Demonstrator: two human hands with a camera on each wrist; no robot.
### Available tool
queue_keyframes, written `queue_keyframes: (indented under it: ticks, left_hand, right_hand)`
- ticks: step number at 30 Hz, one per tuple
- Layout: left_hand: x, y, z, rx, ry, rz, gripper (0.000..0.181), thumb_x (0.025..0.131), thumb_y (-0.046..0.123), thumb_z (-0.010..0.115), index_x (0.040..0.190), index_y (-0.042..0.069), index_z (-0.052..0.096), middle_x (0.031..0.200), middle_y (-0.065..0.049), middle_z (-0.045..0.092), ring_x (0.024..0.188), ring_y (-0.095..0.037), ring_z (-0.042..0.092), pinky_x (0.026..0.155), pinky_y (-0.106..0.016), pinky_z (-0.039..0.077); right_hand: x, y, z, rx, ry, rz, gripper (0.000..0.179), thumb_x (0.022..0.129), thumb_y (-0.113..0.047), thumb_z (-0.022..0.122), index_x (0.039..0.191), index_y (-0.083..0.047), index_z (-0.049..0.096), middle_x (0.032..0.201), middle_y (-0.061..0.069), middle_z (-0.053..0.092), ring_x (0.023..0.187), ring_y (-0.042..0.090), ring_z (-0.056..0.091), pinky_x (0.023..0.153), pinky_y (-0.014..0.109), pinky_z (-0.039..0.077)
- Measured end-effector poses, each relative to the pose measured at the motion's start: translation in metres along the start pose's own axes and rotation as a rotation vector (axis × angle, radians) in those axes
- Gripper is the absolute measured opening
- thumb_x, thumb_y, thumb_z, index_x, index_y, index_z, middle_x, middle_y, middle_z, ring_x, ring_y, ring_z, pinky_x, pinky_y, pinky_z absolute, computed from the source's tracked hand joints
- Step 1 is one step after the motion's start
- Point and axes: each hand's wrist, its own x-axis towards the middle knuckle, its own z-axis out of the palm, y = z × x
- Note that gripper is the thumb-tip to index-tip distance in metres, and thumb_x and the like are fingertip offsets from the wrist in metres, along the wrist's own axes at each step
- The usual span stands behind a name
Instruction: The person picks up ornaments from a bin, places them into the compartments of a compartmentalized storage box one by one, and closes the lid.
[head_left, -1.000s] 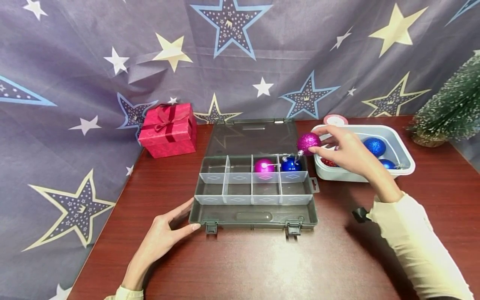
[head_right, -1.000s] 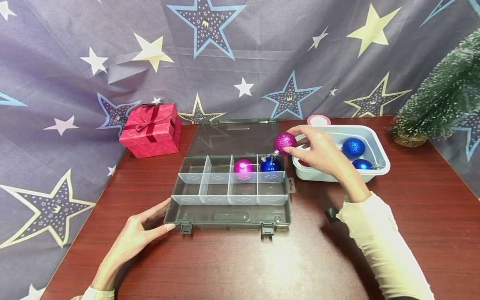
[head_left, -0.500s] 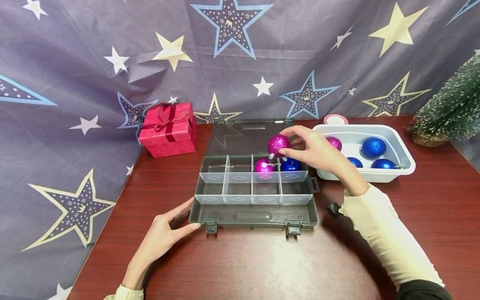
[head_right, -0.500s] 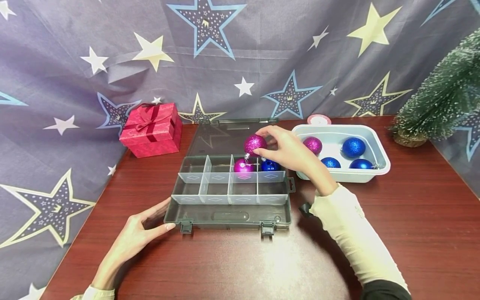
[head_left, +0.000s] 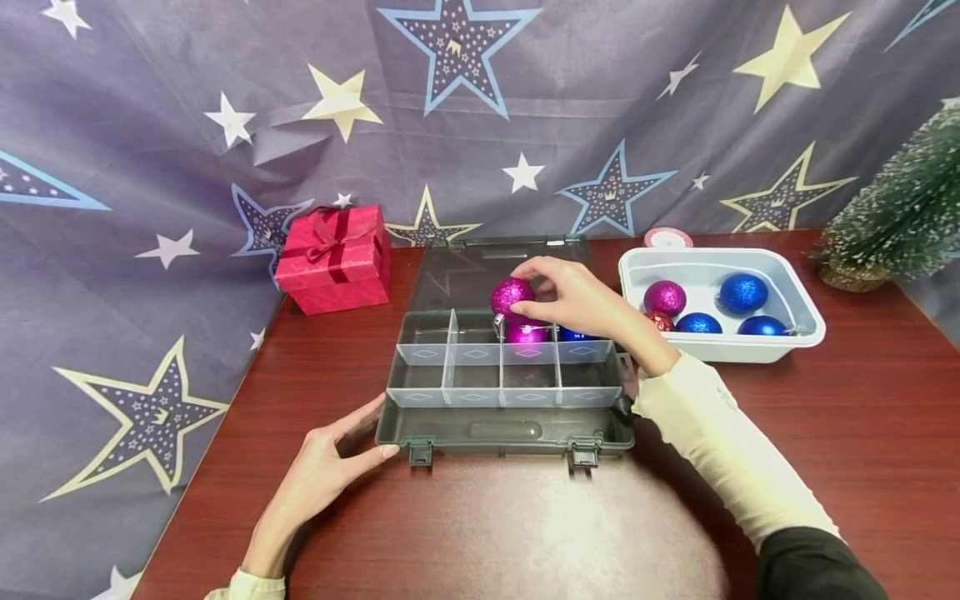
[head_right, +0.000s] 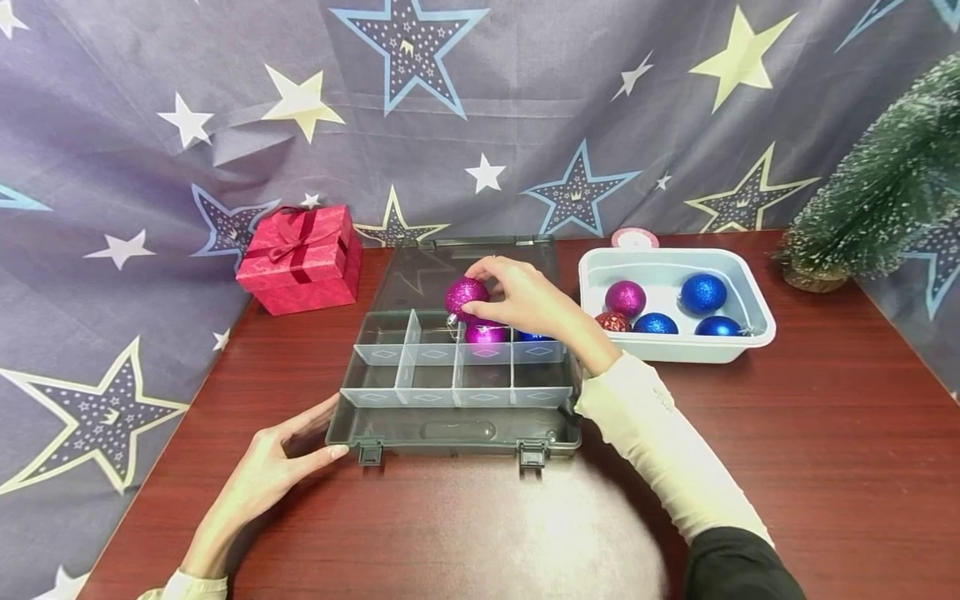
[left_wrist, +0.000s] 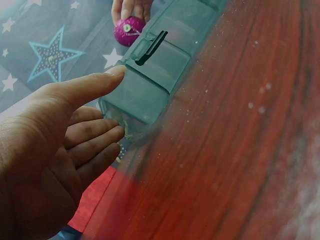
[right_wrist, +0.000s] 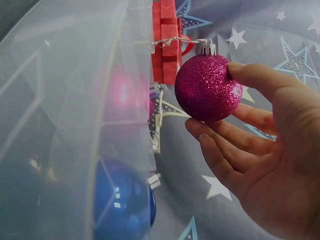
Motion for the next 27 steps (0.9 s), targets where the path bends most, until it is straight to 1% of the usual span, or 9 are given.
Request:
queue_keyframes:
  ticks: [7,17,21,27]
  left_hand:
    - [0.000,-0.002,0.001,-0.017,-0.002,0.007,0.068,0.088,0.028,0.086,0.150,0.024,0.058,0.137,0.006,0.066,0.129,-0.010,0.058,0.102,-0.014,0.041]
    - [0.000,-0.002,0.001,-0.010,-0.001,0.006,0.068,0.088,0.028,0.086,0.149,0.024,0.058,0.136,0.006,0.066,0.128,-0.011,0.059,0.102,-0.013,0.042]
    - [0.000,-0.003,0.001,-0.013,-0.003,0.006,0.068,0.088,0.028,0.086,0.150,0.024,0.058,0.136,0.006,0.066,0.128,-0.012,0.059,0.102,-0.014,0.042]
    - [0.000,-0.003,0.001,-0.012,-0.003,0.002,0.068,0.088,0.029,0.087,0.150,0.023,0.058,0.137,0.005,0.066,0.128,-0.012,0.059,0.101,-0.014,0.043]
  right_hand:
    - [0.013,-0.001,0.013,-0.005,-0.041,-0.014,0.044,0.091,-0.020,0.083,0.126,-0.001,0.064,0.121,0.014,0.068,0.105,0.027,0.070,0.092,0.042,0.058]
    - [0.021,-0.002,0.026,-0.035,-0.067,-0.024,0.043,0.092,-0.021,0.081,0.125,0.001,0.065,0.119,0.017,0.068,0.097,0.025,0.070,0.093,0.039,0.057]
    - [0.019,-0.002,0.024,-0.032,-0.075,-0.016,0.042,0.094,-0.022,0.079,0.126,0.001,0.064,0.121,0.017,0.066,0.096,0.024,0.072,0.093,0.039,0.056]
    - [0.010,0.000,0.015,-0.017,-0.059,-0.011,0.041,0.094,-0.021,0.079,0.126,-0.001,0.065,0.123,0.015,0.066,0.101,0.025,0.072,0.094,0.041,0.056]
